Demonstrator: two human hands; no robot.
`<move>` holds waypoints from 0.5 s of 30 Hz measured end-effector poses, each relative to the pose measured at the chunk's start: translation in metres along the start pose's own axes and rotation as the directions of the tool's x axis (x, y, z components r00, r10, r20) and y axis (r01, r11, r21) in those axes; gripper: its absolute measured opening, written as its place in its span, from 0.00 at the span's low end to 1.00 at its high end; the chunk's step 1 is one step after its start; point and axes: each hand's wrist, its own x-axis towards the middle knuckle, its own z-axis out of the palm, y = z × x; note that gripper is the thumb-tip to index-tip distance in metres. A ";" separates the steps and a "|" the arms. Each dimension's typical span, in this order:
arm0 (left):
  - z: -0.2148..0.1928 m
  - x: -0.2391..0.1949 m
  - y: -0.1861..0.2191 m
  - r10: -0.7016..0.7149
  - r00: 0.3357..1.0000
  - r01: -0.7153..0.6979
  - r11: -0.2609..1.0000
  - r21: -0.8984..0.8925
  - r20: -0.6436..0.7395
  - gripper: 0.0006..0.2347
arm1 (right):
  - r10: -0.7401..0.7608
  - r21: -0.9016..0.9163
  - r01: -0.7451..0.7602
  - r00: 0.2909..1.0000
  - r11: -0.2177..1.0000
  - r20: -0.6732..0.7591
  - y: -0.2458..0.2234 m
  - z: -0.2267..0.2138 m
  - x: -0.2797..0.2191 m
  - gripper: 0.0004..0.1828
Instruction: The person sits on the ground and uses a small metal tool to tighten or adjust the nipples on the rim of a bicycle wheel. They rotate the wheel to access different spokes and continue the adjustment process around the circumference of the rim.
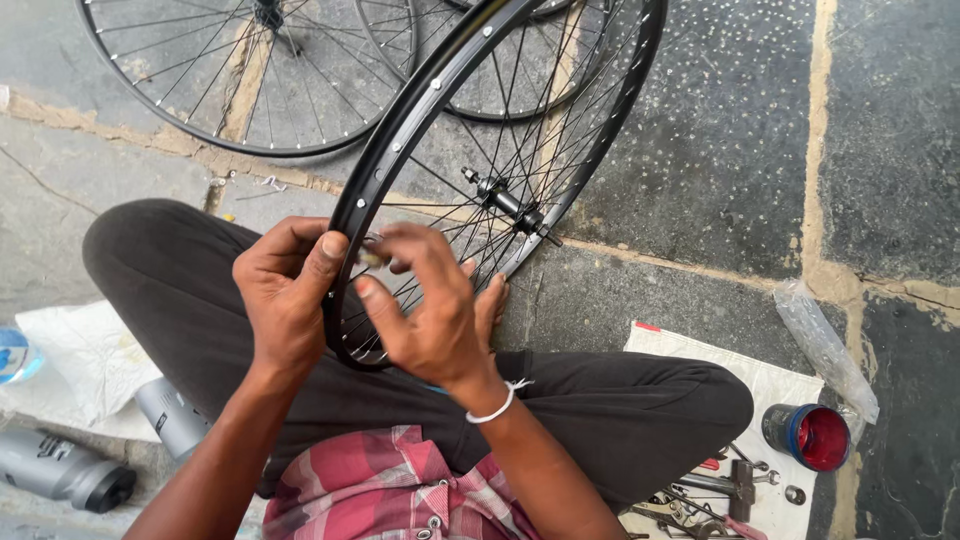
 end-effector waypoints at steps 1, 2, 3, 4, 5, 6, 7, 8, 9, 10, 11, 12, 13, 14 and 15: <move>0.004 0.004 0.006 0.011 1.000 -0.011 1.000 0.010 0.021 0.10 | -0.073 -0.108 0.066 0.996 0.992 -0.058 0.000 0.007 0.000 0.16; 0.007 0.006 0.013 0.021 0.999 -0.022 1.000 0.022 0.033 0.10 | -0.151 -0.212 0.127 0.984 0.969 -0.099 0.000 0.015 0.000 0.16; 0.010 0.009 0.020 0.032 0.999 -0.033 0.999 0.034 0.044 0.11 | -0.232 -0.314 0.182 0.964 0.932 -0.131 0.001 0.019 -0.001 0.16; 0.012 0.015 0.027 0.115 0.993 -0.117 0.988 0.104 0.032 0.12 | -0.199 -0.278 0.150 0.968 0.949 -0.156 0.002 0.020 -0.002 0.15; 0.014 0.024 0.032 0.197 0.980 -0.199 0.965 0.174 0.025 0.14 | -0.164 -0.240 0.118 0.970 0.963 -0.180 0.003 0.020 -0.003 0.14; 0.014 0.029 0.035 0.273 0.962 -0.270 0.931 0.247 0.025 0.17 | -0.121 -0.197 0.080 0.972 0.977 -0.203 0.002 0.022 -0.003 0.14; 0.016 0.034 0.035 0.206 0.977 -0.213 0.937 0.278 0.053 0.17 | -0.085 -0.141 0.051 0.967 0.989 -0.240 0.002 0.021 -0.003 0.14; 0.018 0.038 0.032 0.138 0.987 -0.155 0.938 0.309 0.079 0.17 | -0.046 -0.083 0.024 0.961 0.996 -0.273 0.001 0.018 -0.002 0.14; 0.018 0.040 0.028 0.068 0.992 -0.099 0.934 0.342 0.103 0.18 | -0.005 -0.024 -0.002 0.953 1.000 -0.303 0.000 0.013 -0.001 0.14; 0.015 0.036 0.026 0.130 0.987 -0.154 0.925 0.348 0.094 0.18 | 0.004 -0.059 -0.023 0.955 0.998 -0.297 -0.002 0.009 -0.001 0.17; 0.013 0.028 0.022 0.191 0.978 -0.209 0.911 0.355 0.086 0.18 | 0.013 -0.095 -0.042 0.956 0.995 -0.292 -0.003 0.003 -0.002 0.19; 0.011 0.020 0.018 0.240 0.966 -0.258 0.897 0.359 0.093 0.18 | 0.034 -0.133 -0.077 0.954 0.988 -0.297 -0.005 -0.001 -0.005 0.22; 0.011 0.014 0.013 0.241 0.968 -0.252 0.908 0.335 0.076 0.18 | 0.022 -0.170 -0.066 0.968 0.983 -0.249 -0.002 -0.003 -0.004 0.21; 0.010 0.007 0.008 0.243 0.969 -0.247 0.916 0.315 0.054 0.19 | 0.010 -0.200 -0.050 0.981 0.979 -0.194 0.003 -0.004 -0.001 0.20; 0.008 0.001 0.004 0.245 0.969 -0.243 0.924 0.295 0.031 0.19 | 0.000 -0.228 -0.032 0.990 0.973 -0.138 0.007 -0.004 0.001 0.19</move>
